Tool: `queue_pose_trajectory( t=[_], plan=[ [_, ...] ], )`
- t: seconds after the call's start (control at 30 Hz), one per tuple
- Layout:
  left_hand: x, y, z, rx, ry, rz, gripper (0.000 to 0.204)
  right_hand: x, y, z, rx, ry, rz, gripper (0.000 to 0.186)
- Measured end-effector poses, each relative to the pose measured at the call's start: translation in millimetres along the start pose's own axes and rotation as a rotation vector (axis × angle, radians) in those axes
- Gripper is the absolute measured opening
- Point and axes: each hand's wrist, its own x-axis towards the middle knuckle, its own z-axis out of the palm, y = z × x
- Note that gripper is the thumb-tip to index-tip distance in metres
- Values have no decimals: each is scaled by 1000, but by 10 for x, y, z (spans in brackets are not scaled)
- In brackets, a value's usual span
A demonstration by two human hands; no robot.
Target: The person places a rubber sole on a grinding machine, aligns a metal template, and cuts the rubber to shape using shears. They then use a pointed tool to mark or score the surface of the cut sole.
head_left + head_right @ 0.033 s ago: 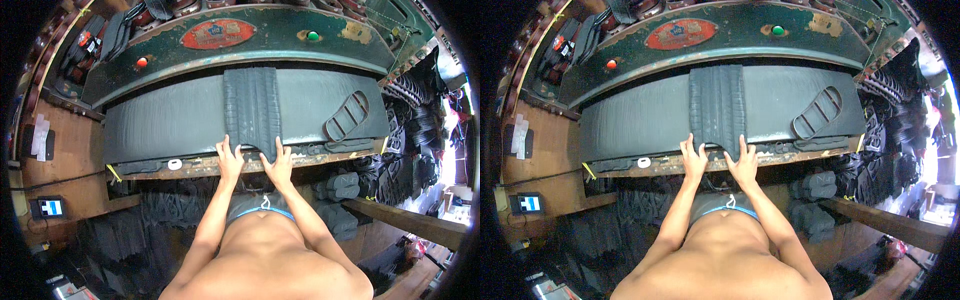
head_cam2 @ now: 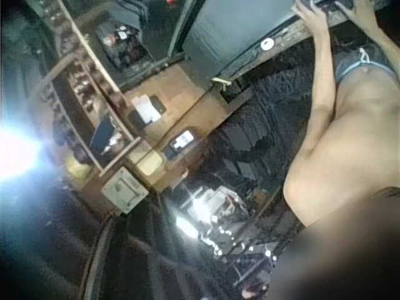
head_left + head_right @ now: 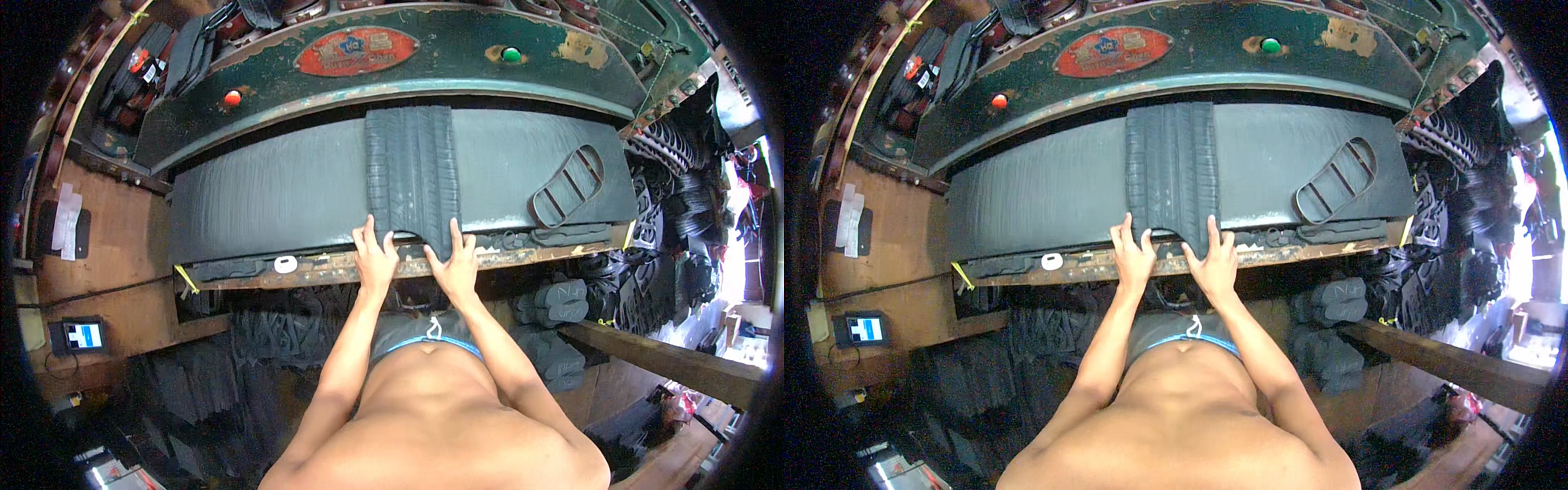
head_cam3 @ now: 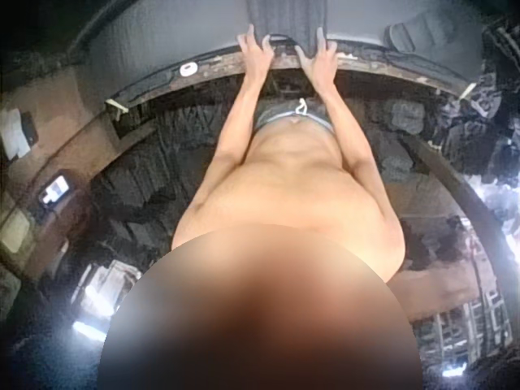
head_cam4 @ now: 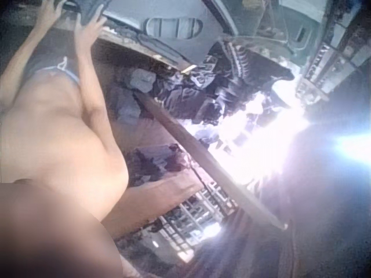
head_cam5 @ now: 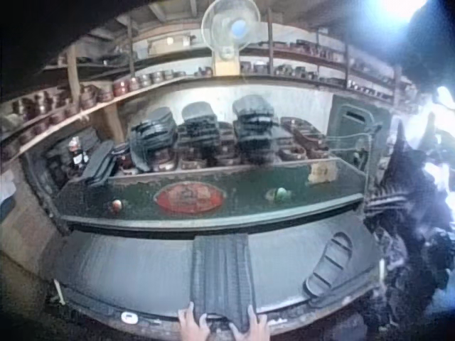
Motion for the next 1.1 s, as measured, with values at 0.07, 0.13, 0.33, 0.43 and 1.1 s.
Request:
queue_pose_trajectory(
  t=[0.07, 0.13, 0.33, 0.43, 1.1],
  plan=[
    [11, 42, -18, 15, 2, -13, 56, 30, -11, -28, 37, -6, 0, 89],
    [16, 87, -47, 26, -7, -38, 55, 50, -19, -76, 58, -7, -8, 89],
    [-43, 221, -59, 92, -52, -84, 56, 104, 70, -227, 25, -32, -11, 88],
    [-58, 217, -27, 85, -34, -47, 59, 104, 119, -206, -25, -17, -21, 88],
    [20, -3, -53, -180, -89, -51, 68, 15, 203, -31, 223, 107, 78, 79]
  ],
)
